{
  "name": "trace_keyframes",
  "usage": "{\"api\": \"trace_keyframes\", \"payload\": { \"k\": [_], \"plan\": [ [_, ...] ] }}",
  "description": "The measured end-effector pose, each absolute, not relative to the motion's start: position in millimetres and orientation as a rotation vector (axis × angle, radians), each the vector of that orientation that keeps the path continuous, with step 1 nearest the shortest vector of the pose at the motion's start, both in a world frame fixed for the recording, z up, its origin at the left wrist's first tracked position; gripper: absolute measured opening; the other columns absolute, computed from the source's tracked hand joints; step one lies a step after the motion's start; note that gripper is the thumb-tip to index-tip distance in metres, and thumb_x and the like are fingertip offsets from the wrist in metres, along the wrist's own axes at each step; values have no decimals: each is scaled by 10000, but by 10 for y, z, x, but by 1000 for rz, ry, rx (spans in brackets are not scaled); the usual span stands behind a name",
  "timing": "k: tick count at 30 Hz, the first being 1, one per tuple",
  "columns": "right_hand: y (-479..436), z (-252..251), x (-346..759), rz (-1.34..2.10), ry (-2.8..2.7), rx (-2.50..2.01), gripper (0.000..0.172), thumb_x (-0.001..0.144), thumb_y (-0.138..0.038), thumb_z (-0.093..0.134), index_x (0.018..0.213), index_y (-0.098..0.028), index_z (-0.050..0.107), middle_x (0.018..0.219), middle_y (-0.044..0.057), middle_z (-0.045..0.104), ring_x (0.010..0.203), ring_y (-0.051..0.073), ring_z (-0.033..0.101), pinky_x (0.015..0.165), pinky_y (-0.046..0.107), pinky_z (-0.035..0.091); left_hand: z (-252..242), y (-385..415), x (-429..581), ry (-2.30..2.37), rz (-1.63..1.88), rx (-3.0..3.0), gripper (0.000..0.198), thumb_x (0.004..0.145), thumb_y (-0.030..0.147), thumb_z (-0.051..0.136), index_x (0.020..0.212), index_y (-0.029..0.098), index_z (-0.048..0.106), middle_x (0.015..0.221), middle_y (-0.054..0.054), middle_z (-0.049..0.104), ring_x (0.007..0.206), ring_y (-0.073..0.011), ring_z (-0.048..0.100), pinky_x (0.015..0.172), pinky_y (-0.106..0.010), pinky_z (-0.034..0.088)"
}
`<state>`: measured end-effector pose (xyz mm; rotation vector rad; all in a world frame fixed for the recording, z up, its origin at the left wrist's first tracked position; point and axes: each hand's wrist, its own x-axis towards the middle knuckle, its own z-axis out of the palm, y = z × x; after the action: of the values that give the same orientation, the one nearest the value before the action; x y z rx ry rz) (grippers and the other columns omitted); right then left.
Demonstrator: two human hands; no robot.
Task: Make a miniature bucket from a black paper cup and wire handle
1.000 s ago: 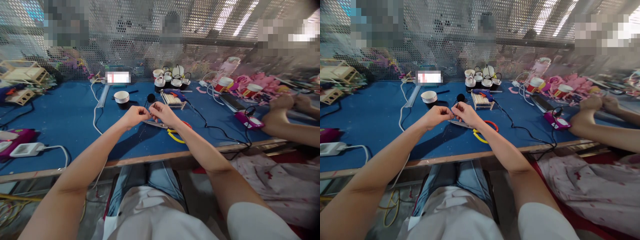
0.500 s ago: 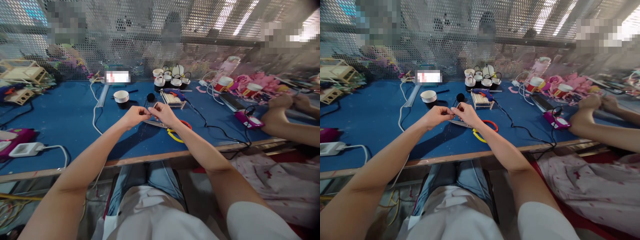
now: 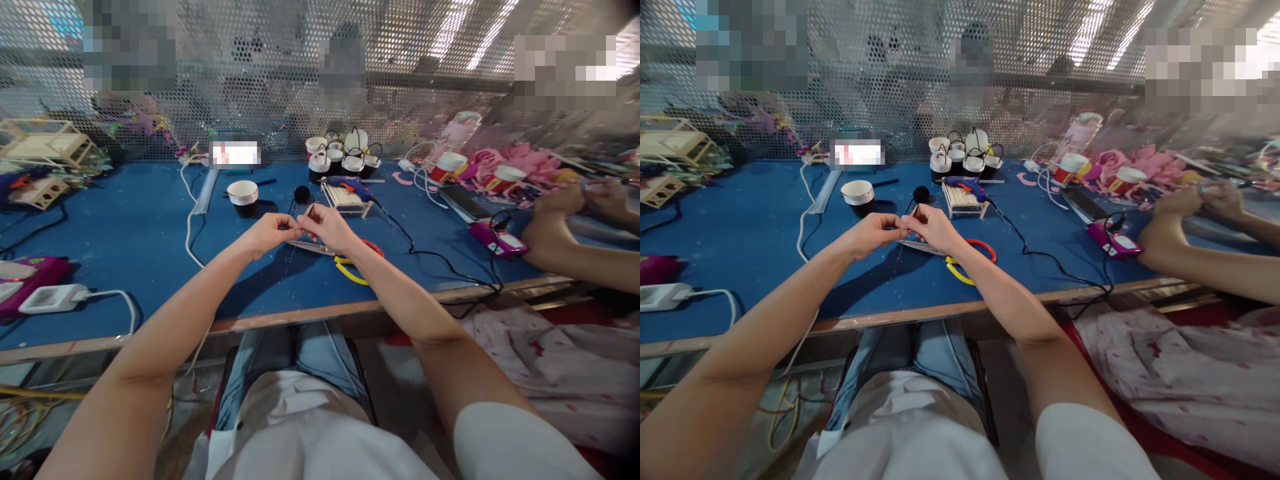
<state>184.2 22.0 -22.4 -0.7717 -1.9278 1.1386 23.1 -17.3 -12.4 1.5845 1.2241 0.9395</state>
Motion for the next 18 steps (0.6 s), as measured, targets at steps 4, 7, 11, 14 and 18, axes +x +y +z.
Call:
{"api": "trace_keyframes", "payload": {
  "k": [4, 7, 11, 14, 18],
  "plan": [
    [206, -227, 1838, 1062, -1930, -823, 365, 784, -494, 556, 649, -181, 427, 471, -65, 440, 416, 54, 391, 415, 199, 316, -145, -166, 241, 1231, 948, 1755, 200, 677, 306, 619, 725, 113, 598, 688, 4, 570, 609, -85, 462, 597, -224, 359],
    [202, -228, 1824, 1005, -1929, -858, 386, 779, -495, 557, 615, -188, 391, 445, -74, 404, 411, 53, 371, 413, 199, 289, -147, -165, 250, 1265, 946, 1829, 193, 692, 297, 596, 726, 108, 594, 686, -1, 566, 613, -93, 467, 608, -234, 366],
    [204, -229, 1807, 961, -1911, -904, 384, 780, -473, 561, 594, -187, 386, 434, -80, 379, 417, 48, 348, 418, 197, 280, -154, -170, 266, 1307, 973, 1849, 206, 688, 315, 599, 712, 110, 593, 677, -5, 565, 593, -93, 461, 566, -226, 353],
    [200, -230, 1799, 940, -1873, -943, 390, 762, -478, 577, 585, -185, 391, 444, -75, 385, 424, 48, 349, 409, 195, 278, -167, -172, 279, 1331, 996, 1849, 208, 681, 322, 603, 688, 115, 590, 667, -9, 569, 608, -102, 472, 564, -226, 358],
    [194, -225, 1803, 1051, -1858, -900, 370, 755, -479, 586, 617, -179, 419, 477, -67, 428, 426, 45, 374, 394, 186, 295, -147, -178, 279, 1289, 1011, 1715, 186, 650, 306, 626, 659, 123, 590, 638, 3, 568, 582, -86, 458, 547, -213, 353]
  ]
}}
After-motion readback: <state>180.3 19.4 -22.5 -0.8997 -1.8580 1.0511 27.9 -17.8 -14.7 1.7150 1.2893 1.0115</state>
